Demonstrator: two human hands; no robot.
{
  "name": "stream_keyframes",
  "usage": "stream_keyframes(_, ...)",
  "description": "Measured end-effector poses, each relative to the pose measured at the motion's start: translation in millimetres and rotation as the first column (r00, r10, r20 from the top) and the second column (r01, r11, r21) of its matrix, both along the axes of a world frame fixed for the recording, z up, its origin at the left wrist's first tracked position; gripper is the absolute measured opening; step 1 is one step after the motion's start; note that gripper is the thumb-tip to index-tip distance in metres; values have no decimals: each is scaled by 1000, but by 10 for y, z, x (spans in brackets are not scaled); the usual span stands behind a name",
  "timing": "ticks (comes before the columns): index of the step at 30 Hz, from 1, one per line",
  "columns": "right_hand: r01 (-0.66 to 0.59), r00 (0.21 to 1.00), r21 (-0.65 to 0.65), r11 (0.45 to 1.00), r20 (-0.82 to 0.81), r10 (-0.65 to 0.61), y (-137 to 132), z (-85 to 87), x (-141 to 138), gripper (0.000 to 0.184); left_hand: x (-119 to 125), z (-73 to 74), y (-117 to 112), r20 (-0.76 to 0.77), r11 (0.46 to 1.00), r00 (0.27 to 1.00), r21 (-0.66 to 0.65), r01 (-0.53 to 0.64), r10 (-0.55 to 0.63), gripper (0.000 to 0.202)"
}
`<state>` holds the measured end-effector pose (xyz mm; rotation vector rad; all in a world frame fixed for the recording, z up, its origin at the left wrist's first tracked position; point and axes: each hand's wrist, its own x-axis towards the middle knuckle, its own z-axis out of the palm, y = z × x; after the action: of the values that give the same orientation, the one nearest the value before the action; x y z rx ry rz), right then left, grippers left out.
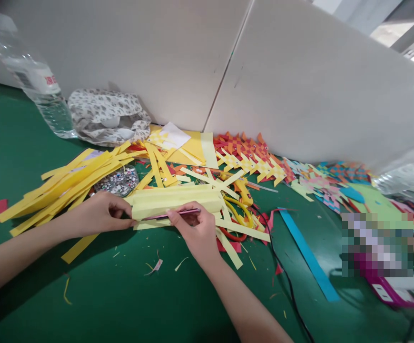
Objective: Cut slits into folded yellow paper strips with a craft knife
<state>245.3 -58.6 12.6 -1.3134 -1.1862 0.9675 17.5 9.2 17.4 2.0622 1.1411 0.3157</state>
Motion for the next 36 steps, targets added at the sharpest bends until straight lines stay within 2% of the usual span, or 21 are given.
stream_keyframes(7, 44, 999, 76, 996, 4, -45, -4, -46, 76, 19, -18, -60, 23, -13, 1000, 1000, -6, 13, -13, 24)
stream_keyframes(14, 50, 996, 122, 991, -85, -39, 28, -91, 110, 18, -7, -54, 33, -48, 1000, 999, 0, 6, -6, 25)
stream_keyframes(19, 68, 986, 73, 995, -158, -56, 60, -102, 134, 20, -23, -49, 30, -11, 1000, 1000, -30, -2, 2, 24)
stream_keyframes(25, 70, 985, 53, 996, -164, -61, 49, -110, 118, 23, -32, 63, 26, -45, 993, 999, -118, -9, 3, 20)
stream_keyframes(29, 35, 995, 21, 999, -99, -32, 48, -100, 104, 22, -24, 84, 17, -77, 994, 997, -110, 7, -15, 18)
stream_keyframes(36, 69, 995, 34, 997, -73, -66, 50, -115, 93, 24, -24, 49, 27, -61, 997, 998, -82, -6, 1, 25)
